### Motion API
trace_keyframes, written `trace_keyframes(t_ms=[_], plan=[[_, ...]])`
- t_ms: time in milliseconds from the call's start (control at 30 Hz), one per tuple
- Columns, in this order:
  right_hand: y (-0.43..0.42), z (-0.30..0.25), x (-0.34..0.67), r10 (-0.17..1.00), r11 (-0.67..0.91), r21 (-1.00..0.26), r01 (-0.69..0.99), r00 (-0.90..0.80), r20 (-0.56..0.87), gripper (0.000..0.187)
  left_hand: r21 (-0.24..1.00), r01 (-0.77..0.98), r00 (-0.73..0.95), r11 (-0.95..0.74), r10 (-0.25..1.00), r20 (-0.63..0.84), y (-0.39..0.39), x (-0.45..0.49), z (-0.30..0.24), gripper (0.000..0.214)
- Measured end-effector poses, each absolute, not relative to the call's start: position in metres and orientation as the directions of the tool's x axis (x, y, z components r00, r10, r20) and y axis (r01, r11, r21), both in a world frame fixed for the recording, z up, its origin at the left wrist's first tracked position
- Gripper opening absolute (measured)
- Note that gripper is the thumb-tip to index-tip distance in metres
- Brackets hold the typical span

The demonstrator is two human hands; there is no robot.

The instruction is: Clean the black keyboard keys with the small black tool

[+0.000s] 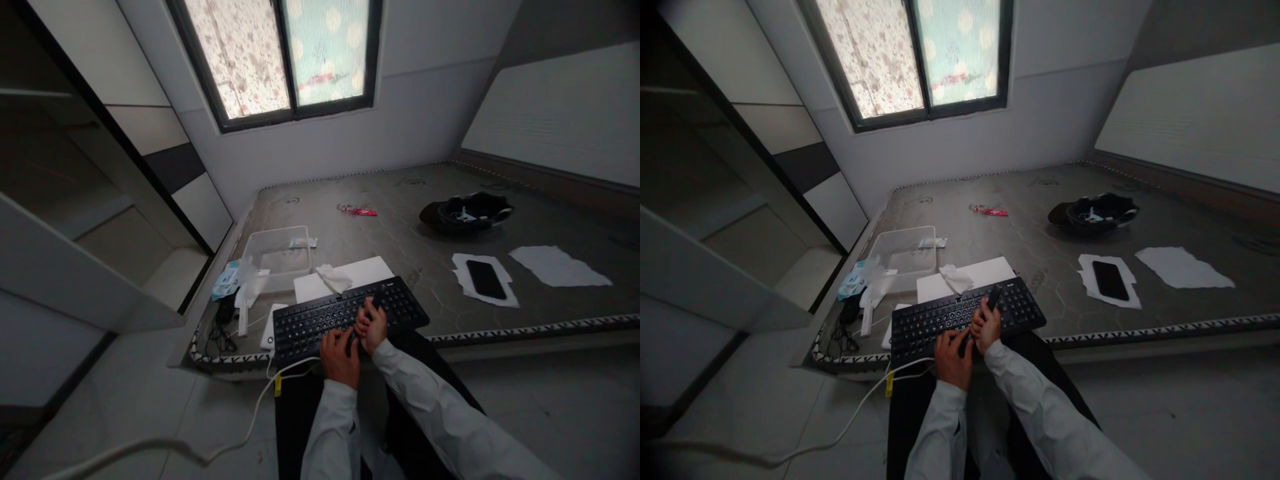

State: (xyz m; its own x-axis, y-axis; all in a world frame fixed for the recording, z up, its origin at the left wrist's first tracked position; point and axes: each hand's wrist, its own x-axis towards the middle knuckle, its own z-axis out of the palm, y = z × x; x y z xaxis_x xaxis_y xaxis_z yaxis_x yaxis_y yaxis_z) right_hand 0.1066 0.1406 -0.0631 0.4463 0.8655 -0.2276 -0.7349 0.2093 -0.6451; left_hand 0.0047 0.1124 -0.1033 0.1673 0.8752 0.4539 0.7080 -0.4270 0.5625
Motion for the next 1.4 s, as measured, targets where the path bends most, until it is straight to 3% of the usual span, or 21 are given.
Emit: trace_keyframes(t_ms=[367,600,767,1133,1400], plan=[[0.139,-0.060,0.111,0.849,0.248,-0.648,-0.721,0.483,-0.213,0.041,0.551,0.718,0.145,-0.424,0.867,0.477,0.111,0.006,-0.101,0.022],[0.140,-0.061,0.113,0.868,0.278,-0.583,-0.763,0.460,-0.188,0.036,0.543,0.732,0.166,-0.412,0.881,0.444,0.108,0.004,-0.088,0.021],[0.138,-0.057,0.118,0.891,0.298,-0.632,-0.715,0.445,-0.084,0.032,0.559,0.723,0.165,-0.406,0.888,0.430,0.107,0.004,-0.087,0.021],[0.145,-0.064,0.117,0.924,0.216,-0.745,-0.632,0.378,-0.053,0.036,0.550,0.746,0.134,-0.375,0.894,0.427,0.108,0.008,-0.092,0.019],[0.144,-0.063,0.115,0.919,0.245,-0.719,-0.650,0.392,-0.041,0.033,0.571,0.735,0.130,-0.367,0.901,0.413,0.108,0.009,-0.091,0.022]])
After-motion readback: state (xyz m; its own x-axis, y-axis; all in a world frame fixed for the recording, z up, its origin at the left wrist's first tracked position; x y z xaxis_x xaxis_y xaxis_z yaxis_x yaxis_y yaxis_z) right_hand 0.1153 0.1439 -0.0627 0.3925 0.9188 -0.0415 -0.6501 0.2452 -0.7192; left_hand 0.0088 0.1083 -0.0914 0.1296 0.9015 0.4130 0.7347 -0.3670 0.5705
